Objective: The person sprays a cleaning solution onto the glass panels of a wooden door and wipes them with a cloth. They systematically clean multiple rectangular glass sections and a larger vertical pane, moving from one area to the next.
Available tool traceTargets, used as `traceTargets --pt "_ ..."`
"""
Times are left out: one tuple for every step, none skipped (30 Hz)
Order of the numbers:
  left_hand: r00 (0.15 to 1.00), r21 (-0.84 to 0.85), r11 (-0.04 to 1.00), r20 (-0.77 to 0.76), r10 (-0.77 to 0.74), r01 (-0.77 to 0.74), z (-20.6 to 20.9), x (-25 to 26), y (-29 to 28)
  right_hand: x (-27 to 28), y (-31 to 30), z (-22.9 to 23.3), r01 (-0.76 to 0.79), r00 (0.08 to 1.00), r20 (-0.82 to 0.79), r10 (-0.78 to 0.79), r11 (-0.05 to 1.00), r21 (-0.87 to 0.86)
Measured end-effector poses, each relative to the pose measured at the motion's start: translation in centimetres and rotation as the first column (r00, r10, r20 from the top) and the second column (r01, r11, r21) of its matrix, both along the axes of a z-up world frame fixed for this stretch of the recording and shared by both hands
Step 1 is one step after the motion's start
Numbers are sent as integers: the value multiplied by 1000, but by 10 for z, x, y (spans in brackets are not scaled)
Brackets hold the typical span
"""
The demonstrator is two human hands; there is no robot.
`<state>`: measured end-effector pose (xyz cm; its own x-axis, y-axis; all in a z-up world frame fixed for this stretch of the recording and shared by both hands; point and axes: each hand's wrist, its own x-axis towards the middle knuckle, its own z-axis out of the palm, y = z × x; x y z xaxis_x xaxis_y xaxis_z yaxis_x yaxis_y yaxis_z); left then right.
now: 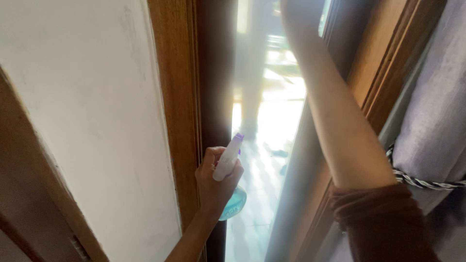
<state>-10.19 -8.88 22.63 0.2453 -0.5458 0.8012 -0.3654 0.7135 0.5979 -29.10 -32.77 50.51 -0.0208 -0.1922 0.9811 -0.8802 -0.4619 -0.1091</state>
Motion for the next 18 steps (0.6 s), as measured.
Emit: traceTargets --pt "1000 -7 1000 -6 -6 6 -1 1 -1 12 2 0 -46 998 49 41 994 96" --pt "1000 -15 1000 -13 -13 12 -3 1 -1 20 12 -13 -103 994 60 95 982 156" --pt "1000 -35 999 -5 3 -3 -2 1 -1 28 27 -25 -165 986 45 160 969 183" --pt "1000 -56 998 1 19 -18 -1 -1 -2 31 48 -44 -229 973 12 231 952 205" --pt "999 -77 996 15 40 -38 1 1 -2 34 72 -68 -293 952 -20 306 927 236" --pt "999 -77 997 6 33 -32 4 1 -3 33 97 -91 -341 928 -58 369 900 269" --pt "1000 -72 997 -3 30 -30 6 0 -4 33 120 -112 -376 902 -98 421 875 305" --pt "1000 -68 997 -12 27 -27 8 0 -5 30 137 -123 -393 881 -131 455 857 335" --pt "1000 -48 999 -27 4 -6 8 -1 -5 25 148 -129 -412 861 -145 488 836 364" --pt "999 -29 999 -42 -18 16 9 -2 -8 21 151 -124 -435 854 -125 504 826 359" --pt "998 -14 999 -57 -37 36 12 -2 -11 18 147 -110 -460 846 -105 523 816 350" --pt "998 -15 999 -57 -32 31 15 -2 -15 16 139 -96 -485 837 -86 541 805 342" --pt "998 -16 999 -56 -31 31 17 -4 -17 12 129 -83 -432 874 -150 462 881 191" --pt "998 -16 999 -54 -31 30 19 -4 -20 9 116 -68 -372 907 -200 370 928 32" --pt "999 -51 999 -35 -13 11 19 -4 -21 7 100 -46 -284 935 -271 230 941 -182" --pt "1000 -86 996 -17 6 -7 19 -4 -22 7 87 -35 -200 947 -314 75 898 -391" --pt "1000 -123 992 -2 24 -24 19 -4 -23 7 80 -38 -180 956 -284 73 910 -373" --pt "999 -144 989 8 32 -30 18 -4 -24 9 75 -43 -161 965 -254 71 921 -355"
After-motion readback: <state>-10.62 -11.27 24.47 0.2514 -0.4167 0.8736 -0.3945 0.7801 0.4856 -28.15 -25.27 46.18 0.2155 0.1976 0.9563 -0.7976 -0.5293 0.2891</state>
